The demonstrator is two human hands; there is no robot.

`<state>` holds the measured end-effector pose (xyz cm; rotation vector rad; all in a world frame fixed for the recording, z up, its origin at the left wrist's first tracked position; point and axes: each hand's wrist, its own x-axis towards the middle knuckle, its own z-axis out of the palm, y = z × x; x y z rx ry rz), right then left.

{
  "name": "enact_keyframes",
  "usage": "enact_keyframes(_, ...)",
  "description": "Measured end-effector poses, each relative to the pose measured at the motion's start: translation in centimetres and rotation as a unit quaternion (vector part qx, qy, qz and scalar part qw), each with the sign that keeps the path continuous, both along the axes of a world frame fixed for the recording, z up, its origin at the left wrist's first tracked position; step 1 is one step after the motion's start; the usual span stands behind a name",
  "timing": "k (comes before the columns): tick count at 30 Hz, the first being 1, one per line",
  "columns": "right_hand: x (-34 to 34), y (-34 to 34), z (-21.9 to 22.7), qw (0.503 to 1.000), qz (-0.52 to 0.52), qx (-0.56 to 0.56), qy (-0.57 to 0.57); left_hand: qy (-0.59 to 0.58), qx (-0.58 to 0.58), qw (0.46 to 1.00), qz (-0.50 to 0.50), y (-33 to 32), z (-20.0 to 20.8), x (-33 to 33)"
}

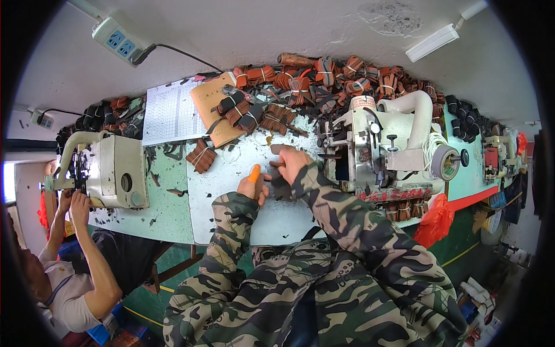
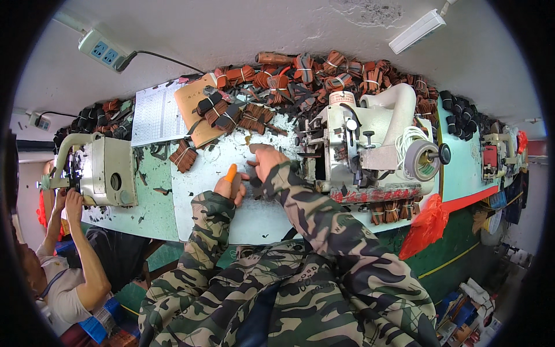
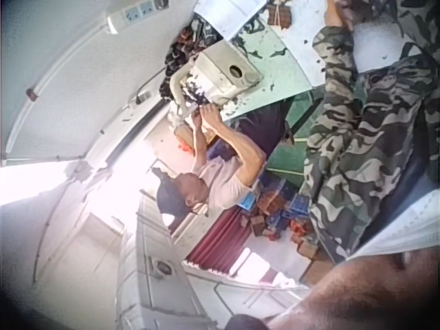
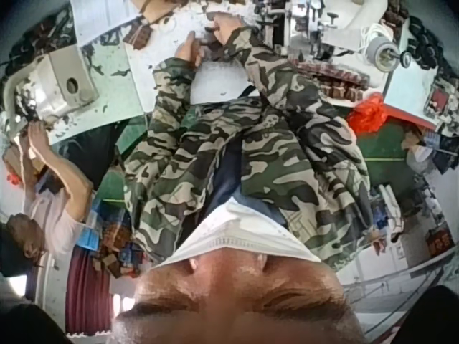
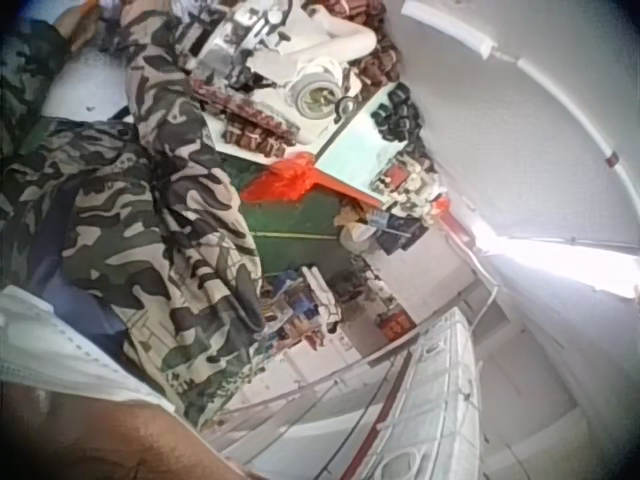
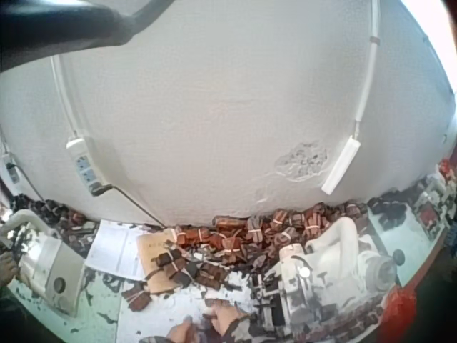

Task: The person feeds leather pieces through an edge skiving machine, arranges the processed pieces into stacks on top of the machine, and bundles pieces together by hand.

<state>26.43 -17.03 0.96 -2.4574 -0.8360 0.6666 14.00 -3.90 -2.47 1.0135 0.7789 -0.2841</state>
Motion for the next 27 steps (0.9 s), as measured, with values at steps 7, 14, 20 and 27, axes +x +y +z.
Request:
enact_keyframes(7,-4.2,-3.0,2.2,0.971,0.128,0.199,-0.029,-0.037,-0.249,0.966,-0.062,-0.3,-1.9,-0.2)
enact_keyframes(14,-2.2,-3.2,3.0,0.97,0.001,0.195,0.145,-0.117,-0.085,0.989,0.007,-1.4,0.7,0.0)
enact_keyframes(20,-1.4,-3.5,3.3,0.966,0.015,0.179,0.187,-0.065,-0.085,0.994,-0.012,-1.8,1.1,-0.3)
enact_keyframes(27,-0.9,-2.3,4.9,0.971,0.031,0.237,0.017,-0.034,-0.19,0.976,0.103,-1.7,-1.5,-2.1)
